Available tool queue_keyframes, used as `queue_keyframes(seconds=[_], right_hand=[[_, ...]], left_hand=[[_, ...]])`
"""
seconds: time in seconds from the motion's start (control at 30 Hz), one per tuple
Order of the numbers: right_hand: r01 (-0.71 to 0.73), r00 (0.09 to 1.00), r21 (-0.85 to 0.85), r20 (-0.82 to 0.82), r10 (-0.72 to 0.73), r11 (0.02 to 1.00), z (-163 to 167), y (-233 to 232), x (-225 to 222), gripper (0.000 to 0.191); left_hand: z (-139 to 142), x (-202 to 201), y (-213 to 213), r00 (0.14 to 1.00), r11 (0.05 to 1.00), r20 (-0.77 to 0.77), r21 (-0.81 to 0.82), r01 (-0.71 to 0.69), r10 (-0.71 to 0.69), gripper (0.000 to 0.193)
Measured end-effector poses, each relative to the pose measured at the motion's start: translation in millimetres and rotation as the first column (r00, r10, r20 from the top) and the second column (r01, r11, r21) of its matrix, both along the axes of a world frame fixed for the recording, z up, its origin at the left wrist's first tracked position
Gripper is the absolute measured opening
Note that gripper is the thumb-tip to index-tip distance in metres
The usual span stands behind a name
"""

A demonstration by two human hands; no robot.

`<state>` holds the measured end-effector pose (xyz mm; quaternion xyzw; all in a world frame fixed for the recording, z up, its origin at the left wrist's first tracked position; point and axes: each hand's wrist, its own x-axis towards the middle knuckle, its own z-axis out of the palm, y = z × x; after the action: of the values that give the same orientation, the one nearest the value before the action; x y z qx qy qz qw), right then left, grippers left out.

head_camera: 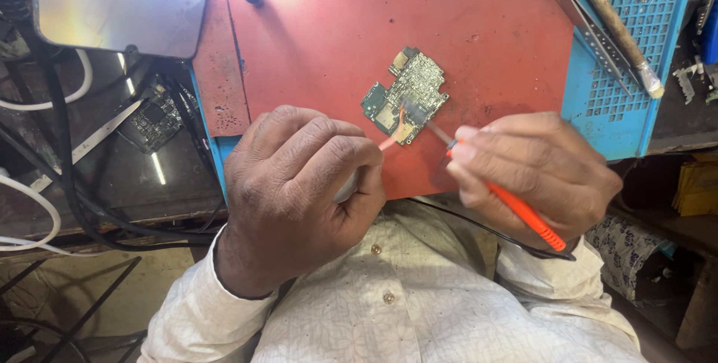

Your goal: The person repairs a circuit board at a workbench. They hold the board steady with one hand while using a soldering iron on its components, apply flux paste from a tube, feed solder wire to the joints, trim a wire with cutters, and finally pick up the board and handle a precision screwdriver-like tool.

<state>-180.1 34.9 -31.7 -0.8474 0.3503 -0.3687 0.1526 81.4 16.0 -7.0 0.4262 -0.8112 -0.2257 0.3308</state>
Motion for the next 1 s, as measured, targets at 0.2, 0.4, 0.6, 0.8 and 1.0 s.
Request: queue_keyframes(seconds=[0.2, 0.4, 0.6, 0.8, 1.0], right_hand=[[-0.007, 1.000, 0.010, 0.012, 0.007, 1.000, -1, 0, 1, 0.024], [-0.027, 0.999, 0.032, -0.045, 0.029, 0.999, 8, -3, 1, 0.022], [-0.004, 1.000, -0.087, -0.030, 0.002, 0.996, 11, 1, -2, 0.023], [-0.001, 0.998, -0.059, 0.063, 0.005, 0.998, 19, 21, -17, 0.021], [0.202, 0.899, 0.137, 0.368, -0.239, 0.970, 53, 74, -40, 0.027]], left_hand=[[0, 0, 0, 1.000, 1.000, -0.004, 0.004, 0.000, 0.000, 0.018], [1, -1, 0, 1.000, 1.000, 0.004, 0.000, -0.002, 0.002, 0.018], [10, -10, 2, 1.000, 1.000, 0.023, -0.016, -0.002, 0.003, 0.018], [22, -14, 20, 0.998, 1.000, 0.061, 0.004, -0.001, 0.001, 0.016], [60, -31, 54, 0.997, 0.999, 0.066, -0.039, -0.035, 0.038, 0.018]])
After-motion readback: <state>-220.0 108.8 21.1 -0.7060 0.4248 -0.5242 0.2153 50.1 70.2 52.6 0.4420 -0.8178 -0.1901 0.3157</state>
